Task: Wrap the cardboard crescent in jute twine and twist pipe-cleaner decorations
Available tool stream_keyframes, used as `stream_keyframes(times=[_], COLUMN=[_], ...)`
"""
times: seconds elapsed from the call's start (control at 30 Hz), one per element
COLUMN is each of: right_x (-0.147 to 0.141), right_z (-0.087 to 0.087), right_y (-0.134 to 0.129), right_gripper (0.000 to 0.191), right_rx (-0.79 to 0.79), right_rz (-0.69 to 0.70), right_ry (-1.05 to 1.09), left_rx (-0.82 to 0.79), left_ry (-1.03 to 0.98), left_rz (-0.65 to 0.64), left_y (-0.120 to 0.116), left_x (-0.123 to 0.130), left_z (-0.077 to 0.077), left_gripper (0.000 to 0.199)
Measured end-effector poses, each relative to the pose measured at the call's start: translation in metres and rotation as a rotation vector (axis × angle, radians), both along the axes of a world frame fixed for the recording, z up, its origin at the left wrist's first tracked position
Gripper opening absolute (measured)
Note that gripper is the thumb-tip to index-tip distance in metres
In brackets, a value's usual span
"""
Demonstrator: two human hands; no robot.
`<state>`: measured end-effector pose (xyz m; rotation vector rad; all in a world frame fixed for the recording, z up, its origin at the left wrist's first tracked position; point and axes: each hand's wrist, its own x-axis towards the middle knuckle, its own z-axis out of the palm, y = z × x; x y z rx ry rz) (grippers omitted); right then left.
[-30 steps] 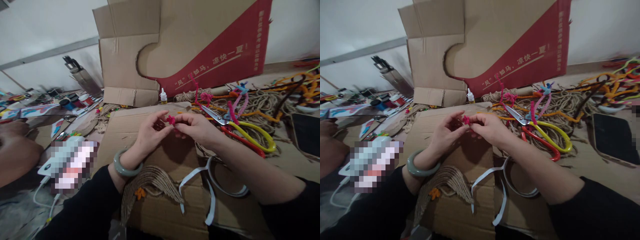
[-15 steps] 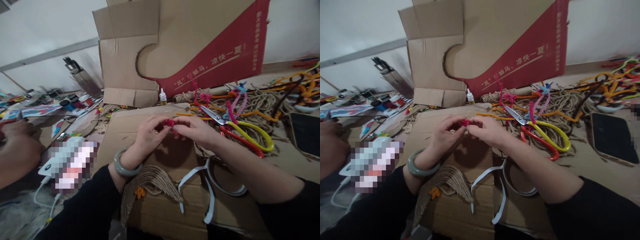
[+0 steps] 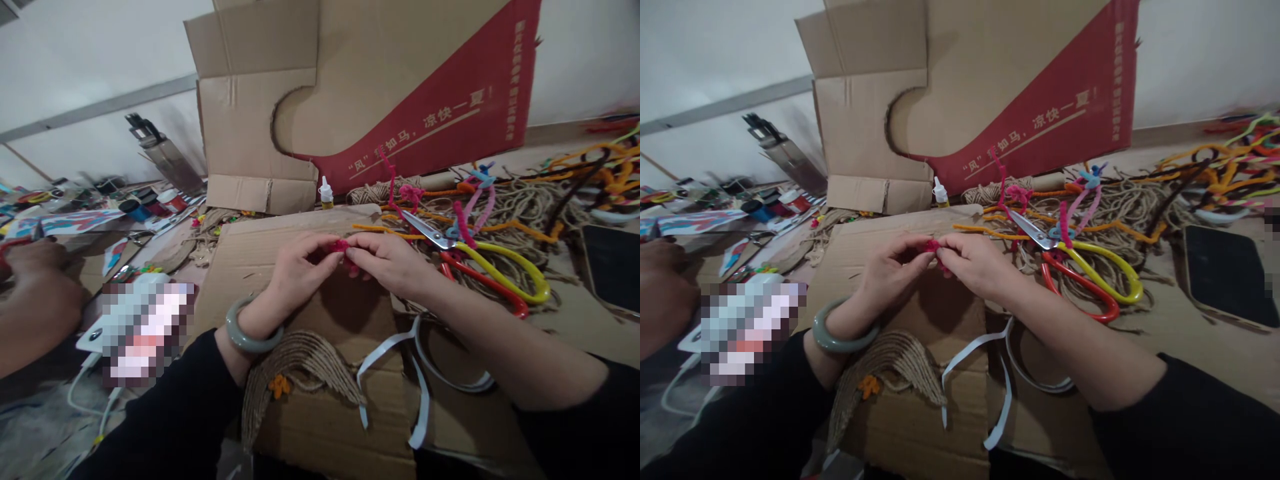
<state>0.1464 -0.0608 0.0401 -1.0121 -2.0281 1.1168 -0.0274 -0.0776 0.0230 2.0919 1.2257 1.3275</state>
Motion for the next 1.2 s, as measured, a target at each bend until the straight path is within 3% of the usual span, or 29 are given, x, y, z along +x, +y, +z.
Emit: stream_keyframes(times=[0.27, 0.6, 0.83, 1.07, 1.2], right_x=[-0.0017, -0.0007, -0.0045, -0.0024, -0.0033], right_z=[0.0024, 0.0010, 0.0052, 0.0030, 0.0020], right_y=[-0.0029, 0.0004, 0.0011, -0.0002, -0.0004], right_gripper=[0.021, 0.022, 0.021, 0.015, 0.009], right_rx=[0.006, -0.129, -0.347, -0.131, -0.102], right_rz=[0.005, -0.032, -0.088, -0.040, -0.045], right_ry=[0.006, 0.082, 0.120, 0.070, 0.026], left_rx=[-0.218, -0.024, -0.001, -0.233, -0.247], left_ry=[-0.157, -0.030, 0.019, -0.269, -0.298], left_rz=[-0.008, -0.072, -0.075, -0.051, -0.055], left_y=[-0.0033, -0.0019, -0.0038, -0.0017, -0.0030], left_x=[0.0034, 0.0025, 0.0046, 0.0044, 0.0058], left_z=[0.0035, 0.0001, -0.0017, -0.0021, -0.0013], left_gripper=[0.018, 0.017, 0.015, 0.015, 0.015])
